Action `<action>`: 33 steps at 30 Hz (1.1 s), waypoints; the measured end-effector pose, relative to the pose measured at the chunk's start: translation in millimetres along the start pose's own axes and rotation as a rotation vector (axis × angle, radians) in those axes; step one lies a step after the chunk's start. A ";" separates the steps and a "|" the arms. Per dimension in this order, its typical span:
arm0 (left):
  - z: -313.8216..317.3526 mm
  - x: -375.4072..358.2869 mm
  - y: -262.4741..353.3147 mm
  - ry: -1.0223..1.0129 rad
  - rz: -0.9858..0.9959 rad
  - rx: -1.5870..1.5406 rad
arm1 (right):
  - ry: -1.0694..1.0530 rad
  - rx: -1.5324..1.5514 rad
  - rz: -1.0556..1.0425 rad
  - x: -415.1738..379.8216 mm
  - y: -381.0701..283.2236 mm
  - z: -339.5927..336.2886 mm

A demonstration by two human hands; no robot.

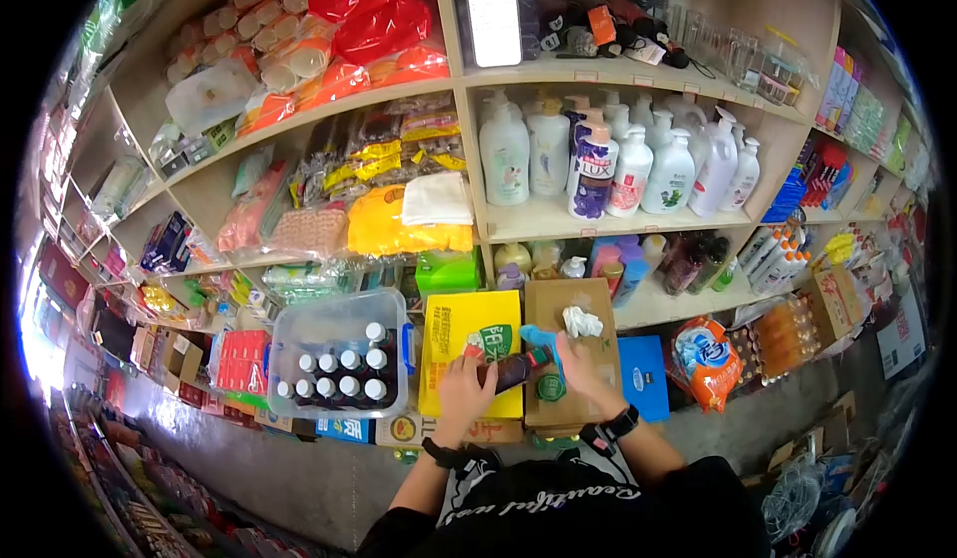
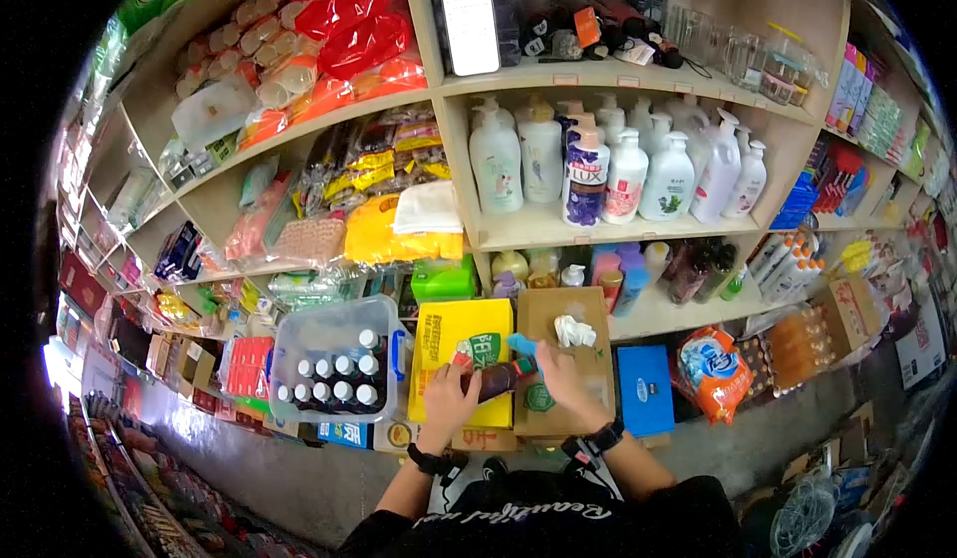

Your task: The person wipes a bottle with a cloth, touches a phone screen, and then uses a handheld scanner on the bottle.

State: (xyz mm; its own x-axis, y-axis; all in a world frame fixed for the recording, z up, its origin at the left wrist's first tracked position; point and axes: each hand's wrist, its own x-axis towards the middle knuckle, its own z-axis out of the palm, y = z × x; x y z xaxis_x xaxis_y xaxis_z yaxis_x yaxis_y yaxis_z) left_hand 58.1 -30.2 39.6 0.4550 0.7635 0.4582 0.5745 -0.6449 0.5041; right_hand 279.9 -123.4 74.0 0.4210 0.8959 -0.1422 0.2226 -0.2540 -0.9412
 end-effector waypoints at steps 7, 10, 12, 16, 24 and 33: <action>3.9 0.8 -5.3 0.027 0.003 -0.043 | 0.147 0.815 0.230 30.1 71.7 2.1; 4.0 1.1 -5.3 0.029 0.014 -0.034 | 0.012 0.647 0.171 15.9 69.7 -6.3; 3.7 1.0 -4.3 0.034 0.025 -0.025 | -0.050 0.338 0.043 12.5 73.2 -8.3; 4.1 0.9 -3.1 0.056 0.050 -0.002 | 0.019 0.081 -0.098 11.5 67.1 6.0; 7.1 0.8 -0.6 0.066 0.051 0.046 | 0.283 -0.547 -0.289 4.1 40.8 13.7; 4.9 -3.6 -1.4 0.089 0.070 0.016 | 0.219 -0.381 -0.366 5.3 39.0 5.9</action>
State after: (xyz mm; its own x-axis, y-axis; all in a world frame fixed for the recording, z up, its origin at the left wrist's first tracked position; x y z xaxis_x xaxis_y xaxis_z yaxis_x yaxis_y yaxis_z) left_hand 59.1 -31.9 33.6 0.4326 0.7103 0.5553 0.5543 -0.6953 0.4575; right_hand 285.6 -126.4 34.8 0.4200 0.8642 0.2772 0.6726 -0.0913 -0.7344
